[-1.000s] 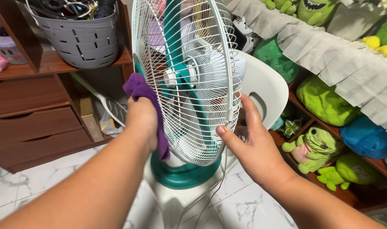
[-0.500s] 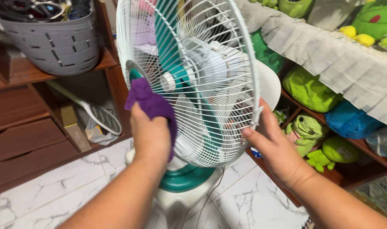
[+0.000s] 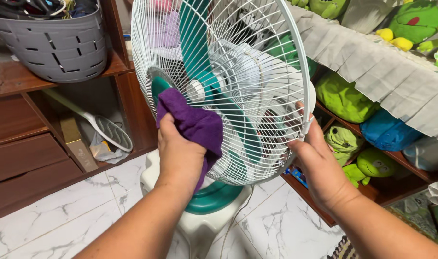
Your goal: The person reassembles a standing electric fan by securing the blade hub, attaching the front wire cage, and wiping the exterior with a purple cloth. The person uses both hands to align and fasten the components, then cleans the fan's surface.
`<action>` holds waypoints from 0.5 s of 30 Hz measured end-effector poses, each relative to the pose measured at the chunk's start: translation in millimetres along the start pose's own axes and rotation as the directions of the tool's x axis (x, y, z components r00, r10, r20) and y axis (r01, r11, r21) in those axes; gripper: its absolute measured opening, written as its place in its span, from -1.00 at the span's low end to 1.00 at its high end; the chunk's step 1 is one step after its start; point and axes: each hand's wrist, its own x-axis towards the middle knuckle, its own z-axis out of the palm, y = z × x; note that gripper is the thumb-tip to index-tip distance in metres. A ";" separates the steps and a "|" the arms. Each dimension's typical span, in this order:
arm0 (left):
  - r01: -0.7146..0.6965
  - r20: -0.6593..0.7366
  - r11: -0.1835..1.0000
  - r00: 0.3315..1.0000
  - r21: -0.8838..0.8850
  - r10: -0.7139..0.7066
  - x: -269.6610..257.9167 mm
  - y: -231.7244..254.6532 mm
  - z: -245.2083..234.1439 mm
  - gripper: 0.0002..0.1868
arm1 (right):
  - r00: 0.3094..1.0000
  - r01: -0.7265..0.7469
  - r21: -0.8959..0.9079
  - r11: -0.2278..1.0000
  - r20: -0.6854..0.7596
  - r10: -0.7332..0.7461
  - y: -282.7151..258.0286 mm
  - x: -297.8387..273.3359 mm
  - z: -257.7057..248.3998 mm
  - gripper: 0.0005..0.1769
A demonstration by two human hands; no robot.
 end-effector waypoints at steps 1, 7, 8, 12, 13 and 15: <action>0.024 0.006 0.999 1.000 0.046 -0.025 2.0 3.0 -1.0 -0.16 | 1.000 -0.004 0.008 1.000 -0.005 0.004 -0.2 -1.0 1.3 -0.10; 0.221 0.035 0.969 0.975 -0.109 -0.218 10.4 19.9 -12.8 -0.36 | 1.000 0.002 0.003 1.000 0.002 -0.002 -0.5 -4.8 8.4 -0.11; 0.292 0.061 0.941 0.957 -0.171 -0.285 11.4 21.1 -15.2 -0.42 | 1.000 0.004 -0.007 1.000 0.011 -0.004 -0.4 -5.0 9.1 -0.11; 0.237 0.007 0.955 0.971 -0.179 -0.240 18.3 24.2 -15.0 -0.34 | 1.000 0.026 -0.045 0.999 0.011 -0.025 1.6 -6.7 11.2 -0.13; 0.184 -0.024 0.980 0.982 -0.075 -0.186 18.5 24.4 -11.6 -0.31 | 1.000 0.028 -0.051 0.998 0.011 -0.028 1.4 -5.9 10.8 -0.13; 0.032 -0.031 0.998 0.999 0.060 -0.030 10.2 22.3 -1.5 -0.18 | 0.999 0.033 -0.061 0.998 0.008 -0.033 0.6 -4.3 9.8 -0.14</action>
